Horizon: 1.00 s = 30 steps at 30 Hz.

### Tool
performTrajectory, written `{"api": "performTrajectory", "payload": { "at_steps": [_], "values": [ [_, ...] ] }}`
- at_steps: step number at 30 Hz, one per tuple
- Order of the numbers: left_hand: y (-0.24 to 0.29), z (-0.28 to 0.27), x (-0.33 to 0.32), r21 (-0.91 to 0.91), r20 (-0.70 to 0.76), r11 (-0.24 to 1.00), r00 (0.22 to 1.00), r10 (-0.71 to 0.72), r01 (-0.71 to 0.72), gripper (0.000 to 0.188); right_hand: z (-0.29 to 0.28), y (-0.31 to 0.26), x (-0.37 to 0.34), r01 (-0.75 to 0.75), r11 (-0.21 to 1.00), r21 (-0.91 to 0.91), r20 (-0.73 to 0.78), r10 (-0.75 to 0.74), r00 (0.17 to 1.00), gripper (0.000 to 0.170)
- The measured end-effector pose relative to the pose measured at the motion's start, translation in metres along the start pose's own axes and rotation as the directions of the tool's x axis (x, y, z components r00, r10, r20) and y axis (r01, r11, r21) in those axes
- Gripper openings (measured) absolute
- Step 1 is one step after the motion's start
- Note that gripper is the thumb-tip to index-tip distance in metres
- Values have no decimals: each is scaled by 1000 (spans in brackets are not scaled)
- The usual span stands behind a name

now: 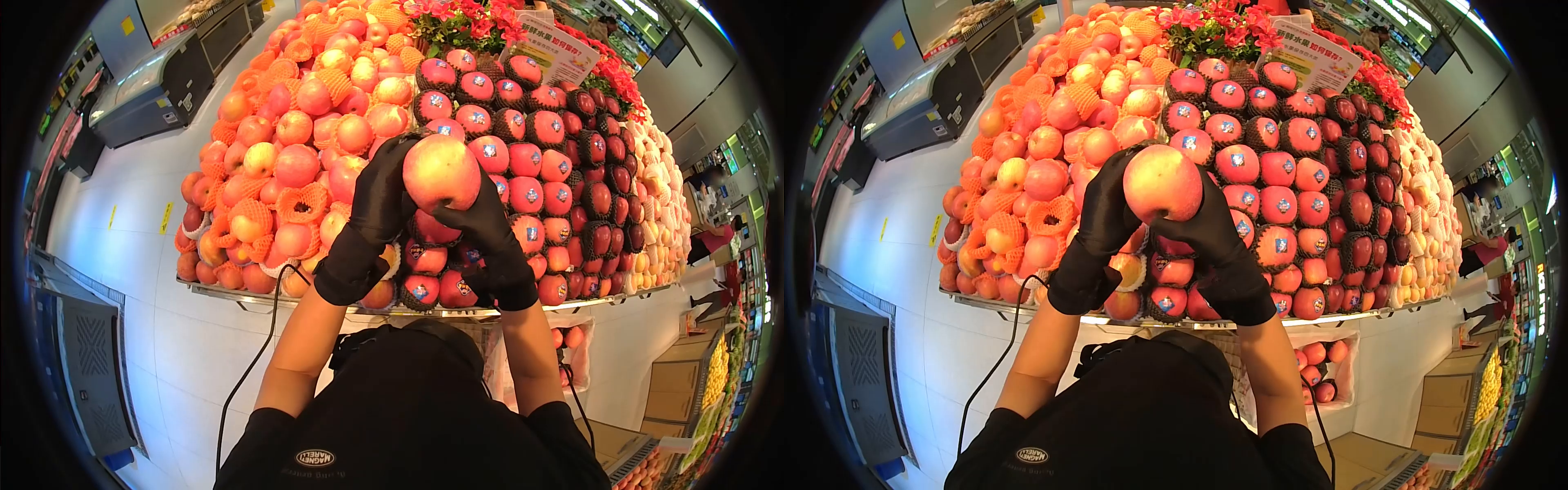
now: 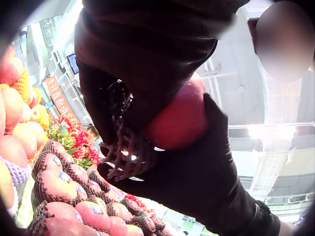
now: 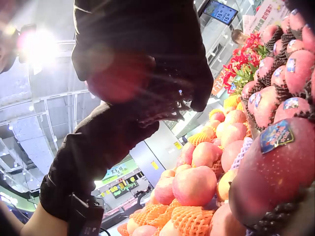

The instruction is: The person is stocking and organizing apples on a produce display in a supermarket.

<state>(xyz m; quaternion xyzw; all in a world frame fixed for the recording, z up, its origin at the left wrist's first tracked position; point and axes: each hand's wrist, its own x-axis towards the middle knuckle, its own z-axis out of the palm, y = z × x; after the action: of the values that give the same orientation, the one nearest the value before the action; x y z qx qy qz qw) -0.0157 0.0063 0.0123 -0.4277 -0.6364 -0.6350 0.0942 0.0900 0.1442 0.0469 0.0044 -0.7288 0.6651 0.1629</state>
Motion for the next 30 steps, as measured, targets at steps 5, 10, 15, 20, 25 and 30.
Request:
{"api": "performTrajectory", "payload": {
  "at_steps": [5,10,15,20,25,30],
  "values": [
    [18,-7,-1,54,87,992,989,-116,112,54,-3,8,5,148,944,-297,-118,-190,975,78],
    [15,-6,-4,205,24,974,995,-101,94,50,-4,12,3,265,786,-558,-106,-385,917,80],
    [21,-11,0,289,64,955,994,-91,69,51,-3,6,0,266,626,-733,-11,-401,916,77],
    [23,-8,-6,329,40,944,999,-12,-2,53,4,-3,-4,172,621,-765,-14,-283,959,73],
    [32,-6,-8,387,61,922,998,-8,-16,56,10,-4,-2,49,548,-835,-75,-201,977,72],
    [12,-19,-15,127,83,981,987,138,-148,61,12,-6,-2,112,579,-808,-55,-262,964,74]
  ]
}}
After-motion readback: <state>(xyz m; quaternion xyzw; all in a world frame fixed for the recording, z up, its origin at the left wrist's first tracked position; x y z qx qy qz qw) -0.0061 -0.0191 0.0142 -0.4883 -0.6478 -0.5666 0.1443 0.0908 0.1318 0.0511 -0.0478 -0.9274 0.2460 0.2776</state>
